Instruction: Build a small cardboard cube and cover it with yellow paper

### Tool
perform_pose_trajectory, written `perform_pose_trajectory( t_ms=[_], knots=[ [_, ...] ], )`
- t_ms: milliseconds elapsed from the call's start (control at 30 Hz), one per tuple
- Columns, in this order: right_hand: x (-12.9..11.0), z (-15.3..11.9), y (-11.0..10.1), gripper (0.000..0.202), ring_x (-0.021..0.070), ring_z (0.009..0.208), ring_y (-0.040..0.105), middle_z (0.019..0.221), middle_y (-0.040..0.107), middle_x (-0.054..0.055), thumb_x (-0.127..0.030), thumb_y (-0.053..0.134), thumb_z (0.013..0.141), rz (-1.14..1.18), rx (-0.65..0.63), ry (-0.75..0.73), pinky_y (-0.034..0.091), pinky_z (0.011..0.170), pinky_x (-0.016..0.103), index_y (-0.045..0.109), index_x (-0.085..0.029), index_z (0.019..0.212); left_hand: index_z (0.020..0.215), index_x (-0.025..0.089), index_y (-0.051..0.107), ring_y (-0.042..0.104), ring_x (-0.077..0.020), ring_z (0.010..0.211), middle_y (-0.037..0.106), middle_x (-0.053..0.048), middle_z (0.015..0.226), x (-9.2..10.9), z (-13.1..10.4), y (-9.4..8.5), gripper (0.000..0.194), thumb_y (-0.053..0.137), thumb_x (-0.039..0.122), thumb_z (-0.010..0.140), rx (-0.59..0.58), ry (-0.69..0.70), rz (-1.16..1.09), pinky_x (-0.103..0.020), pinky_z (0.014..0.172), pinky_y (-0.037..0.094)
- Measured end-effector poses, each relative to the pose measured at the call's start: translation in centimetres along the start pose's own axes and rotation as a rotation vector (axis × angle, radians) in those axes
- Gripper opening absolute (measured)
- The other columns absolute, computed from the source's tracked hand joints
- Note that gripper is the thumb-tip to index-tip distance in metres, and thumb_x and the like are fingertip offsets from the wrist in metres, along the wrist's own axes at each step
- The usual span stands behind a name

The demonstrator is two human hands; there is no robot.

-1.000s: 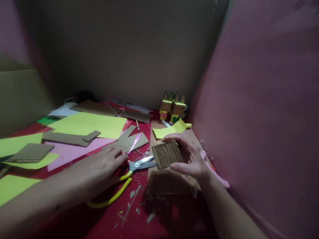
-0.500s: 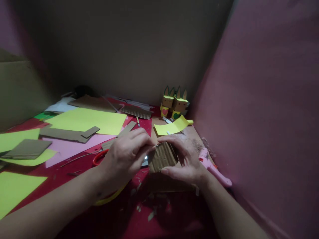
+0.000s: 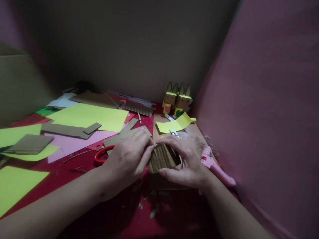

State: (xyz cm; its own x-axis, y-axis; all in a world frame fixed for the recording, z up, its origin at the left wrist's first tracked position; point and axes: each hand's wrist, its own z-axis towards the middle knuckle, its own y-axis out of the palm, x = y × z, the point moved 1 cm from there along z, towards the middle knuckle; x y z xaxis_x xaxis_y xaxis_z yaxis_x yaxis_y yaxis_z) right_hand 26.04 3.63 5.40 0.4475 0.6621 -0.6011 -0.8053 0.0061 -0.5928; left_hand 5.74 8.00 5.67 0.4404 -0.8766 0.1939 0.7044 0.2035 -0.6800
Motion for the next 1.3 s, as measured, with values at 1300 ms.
perform_pose_trajectory(
  t_ms=[1300],
  knots=[
    [1.4,-0.6,0.6,0.082,0.0332,0.143,0.047,0.15,0.047,0.007,-0.027,0.09,0.076,0.079,0.189,-0.089,0.043,0.119,0.056,0.052,-0.044,0.147,0.114,0.026,0.077,0.074,-0.0326,0.104,0.079,-0.008,0.105,-1.4,0.7,0.4,0.05,0.083,0.018,0.065,-0.252,-0.727,-1.182,-0.039,0.082,0.062]
  ],
)
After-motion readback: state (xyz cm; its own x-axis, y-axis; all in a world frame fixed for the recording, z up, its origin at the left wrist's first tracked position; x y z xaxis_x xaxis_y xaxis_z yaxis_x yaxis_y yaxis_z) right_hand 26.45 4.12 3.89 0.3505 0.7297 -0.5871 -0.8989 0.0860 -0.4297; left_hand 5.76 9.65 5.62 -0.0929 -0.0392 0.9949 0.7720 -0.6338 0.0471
